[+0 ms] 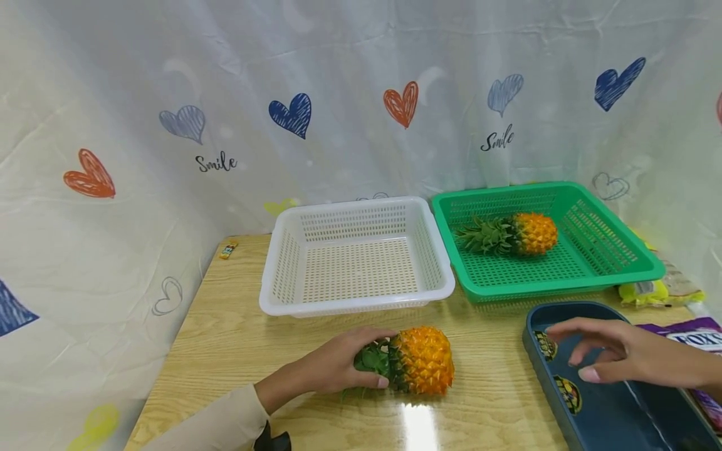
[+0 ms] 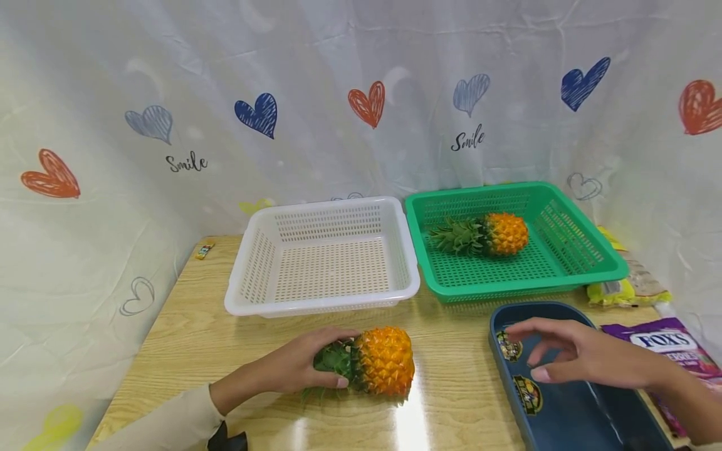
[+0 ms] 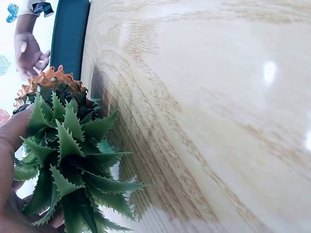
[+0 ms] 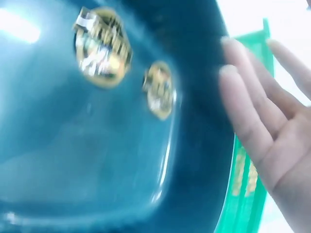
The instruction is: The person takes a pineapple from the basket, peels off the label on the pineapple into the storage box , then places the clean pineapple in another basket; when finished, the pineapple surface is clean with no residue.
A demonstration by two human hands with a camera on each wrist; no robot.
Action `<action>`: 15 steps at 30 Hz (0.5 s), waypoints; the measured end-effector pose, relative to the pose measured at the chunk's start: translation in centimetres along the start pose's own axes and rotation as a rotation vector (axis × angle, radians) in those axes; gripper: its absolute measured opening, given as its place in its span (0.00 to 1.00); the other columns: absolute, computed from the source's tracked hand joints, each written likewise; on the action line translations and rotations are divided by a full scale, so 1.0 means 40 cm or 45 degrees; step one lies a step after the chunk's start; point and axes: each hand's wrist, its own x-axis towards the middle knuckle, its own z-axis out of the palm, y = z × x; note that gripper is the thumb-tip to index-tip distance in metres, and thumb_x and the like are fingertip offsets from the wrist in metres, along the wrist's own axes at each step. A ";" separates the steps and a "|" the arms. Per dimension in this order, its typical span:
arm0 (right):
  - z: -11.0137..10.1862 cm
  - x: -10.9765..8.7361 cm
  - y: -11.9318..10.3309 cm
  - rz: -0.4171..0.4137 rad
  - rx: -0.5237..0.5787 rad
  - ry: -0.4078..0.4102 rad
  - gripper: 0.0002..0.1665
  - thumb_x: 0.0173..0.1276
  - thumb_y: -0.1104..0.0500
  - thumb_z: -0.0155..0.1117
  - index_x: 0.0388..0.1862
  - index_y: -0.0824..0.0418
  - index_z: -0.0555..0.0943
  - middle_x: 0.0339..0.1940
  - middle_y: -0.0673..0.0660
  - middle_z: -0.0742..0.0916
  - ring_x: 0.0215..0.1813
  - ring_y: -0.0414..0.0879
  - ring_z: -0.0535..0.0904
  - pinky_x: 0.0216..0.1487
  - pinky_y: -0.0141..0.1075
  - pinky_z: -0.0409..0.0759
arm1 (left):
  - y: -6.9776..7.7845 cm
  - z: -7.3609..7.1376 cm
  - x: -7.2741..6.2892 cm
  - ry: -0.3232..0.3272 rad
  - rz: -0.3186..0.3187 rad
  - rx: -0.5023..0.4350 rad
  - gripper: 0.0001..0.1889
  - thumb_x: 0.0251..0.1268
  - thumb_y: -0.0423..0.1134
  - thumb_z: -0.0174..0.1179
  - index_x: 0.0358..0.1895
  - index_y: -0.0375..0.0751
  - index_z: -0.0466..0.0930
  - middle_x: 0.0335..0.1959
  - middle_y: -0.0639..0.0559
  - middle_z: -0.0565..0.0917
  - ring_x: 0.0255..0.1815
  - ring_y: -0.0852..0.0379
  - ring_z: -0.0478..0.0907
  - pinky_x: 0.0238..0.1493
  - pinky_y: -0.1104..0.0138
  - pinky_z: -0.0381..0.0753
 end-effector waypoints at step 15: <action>0.104 0.112 -0.115 -0.253 -0.185 0.245 0.32 0.72 0.73 0.57 0.73 0.59 0.68 0.56 0.51 0.82 0.51 0.44 0.81 0.43 0.39 0.84 | 0.003 -0.004 0.001 0.002 0.003 0.004 0.39 0.65 0.65 0.62 0.77 0.70 0.57 0.75 0.59 0.67 0.74 0.53 0.66 0.69 0.47 0.70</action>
